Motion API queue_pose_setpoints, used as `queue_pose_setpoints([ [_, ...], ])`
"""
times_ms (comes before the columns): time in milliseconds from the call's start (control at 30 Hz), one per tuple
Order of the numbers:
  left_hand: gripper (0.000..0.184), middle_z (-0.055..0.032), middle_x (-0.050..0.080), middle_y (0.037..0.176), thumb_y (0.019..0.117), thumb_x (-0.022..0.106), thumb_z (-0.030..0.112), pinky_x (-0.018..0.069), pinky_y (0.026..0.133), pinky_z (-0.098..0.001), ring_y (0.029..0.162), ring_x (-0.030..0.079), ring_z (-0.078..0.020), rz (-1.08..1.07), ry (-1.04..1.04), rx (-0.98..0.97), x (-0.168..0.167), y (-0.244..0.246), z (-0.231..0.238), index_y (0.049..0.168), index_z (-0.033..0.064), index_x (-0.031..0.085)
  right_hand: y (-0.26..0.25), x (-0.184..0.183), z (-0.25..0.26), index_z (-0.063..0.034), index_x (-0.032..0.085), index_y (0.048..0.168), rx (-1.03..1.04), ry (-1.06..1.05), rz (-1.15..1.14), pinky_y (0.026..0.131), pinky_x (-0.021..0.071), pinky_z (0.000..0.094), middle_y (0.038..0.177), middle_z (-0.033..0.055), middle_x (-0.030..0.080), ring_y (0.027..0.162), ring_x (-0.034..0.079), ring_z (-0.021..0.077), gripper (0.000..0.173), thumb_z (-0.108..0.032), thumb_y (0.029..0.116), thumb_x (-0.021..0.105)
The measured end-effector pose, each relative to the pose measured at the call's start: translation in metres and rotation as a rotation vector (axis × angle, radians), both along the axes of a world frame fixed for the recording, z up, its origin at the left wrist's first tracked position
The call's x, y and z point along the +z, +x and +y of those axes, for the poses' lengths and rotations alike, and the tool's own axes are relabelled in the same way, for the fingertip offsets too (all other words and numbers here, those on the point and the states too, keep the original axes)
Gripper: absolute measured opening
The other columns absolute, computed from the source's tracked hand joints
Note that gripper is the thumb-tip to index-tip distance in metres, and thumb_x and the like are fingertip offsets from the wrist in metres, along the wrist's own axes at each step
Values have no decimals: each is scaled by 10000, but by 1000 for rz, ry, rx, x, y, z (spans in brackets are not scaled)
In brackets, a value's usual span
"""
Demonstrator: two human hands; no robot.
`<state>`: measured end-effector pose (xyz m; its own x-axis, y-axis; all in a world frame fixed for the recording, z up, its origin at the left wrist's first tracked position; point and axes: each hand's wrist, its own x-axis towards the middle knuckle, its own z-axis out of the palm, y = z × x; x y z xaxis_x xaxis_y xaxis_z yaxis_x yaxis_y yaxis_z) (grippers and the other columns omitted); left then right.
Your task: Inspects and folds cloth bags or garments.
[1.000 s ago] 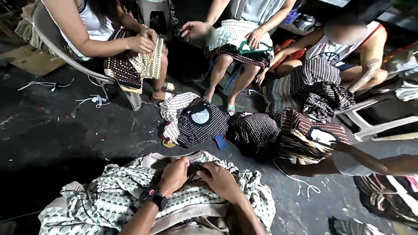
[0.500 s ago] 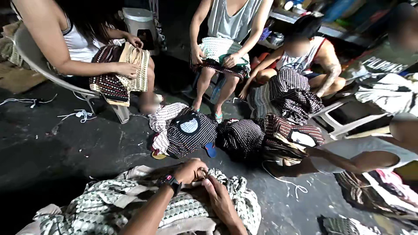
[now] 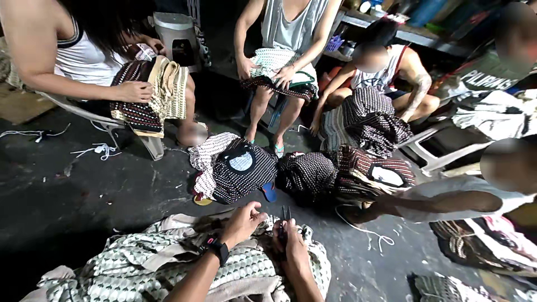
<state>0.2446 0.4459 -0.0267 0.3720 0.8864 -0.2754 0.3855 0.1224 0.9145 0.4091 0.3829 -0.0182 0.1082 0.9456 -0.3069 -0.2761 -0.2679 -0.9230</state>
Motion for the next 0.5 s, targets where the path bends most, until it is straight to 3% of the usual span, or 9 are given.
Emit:
queue_pose_setpoints([
  [100, 307, -165, 714, 1137, 1049, 554, 238, 504, 1023, -460, 1093, 675, -269, 120, 20, -59, 3, 6, 2, 1193, 16, 710, 0, 0, 0, -54, 557, 884, 25, 9, -23, 428, 391, 201, 584, -41, 484, 431, 397, 42, 591, -332, 1119, 92],
  [167, 291, -163, 717, 1089, 1057, 538, 225, 508, 998, -472, 1064, 677, -272, 158, 1, -5, 7, 5, 1, 1132, 15, 724, 1, 0, 0, -50, 555, 892, 26, 16, -24, 427, 388, 197, 592, -35, 488, 435, 401, 40, 591, -333, 1121, 90],
  [400, 292, -166, 696, 1057, 1083, 464, 177, 519, 976, -451, 1027, 673, -265, 129, -53, 148, 7, -11, -8, 1155, -24, 664, -1, 0, 3, -25, 594, 940, 69, -46, -92, 429, 384, 203, 639, -17, 516, 446, 399, 48, 560, -319, 1135, 158],
  [500, 296, -121, 683, 949, 1097, 432, 177, 548, 882, -395, 891, 672, -210, 74, -58, 202, 8, -14, -13, 1150, -28, 637, 2, 6, 10, -25, 616, 981, 157, -99, -182, 434, 382, 204, 653, -22, 527, 453, 402, 43, 502, -303, 1137, 229],
])
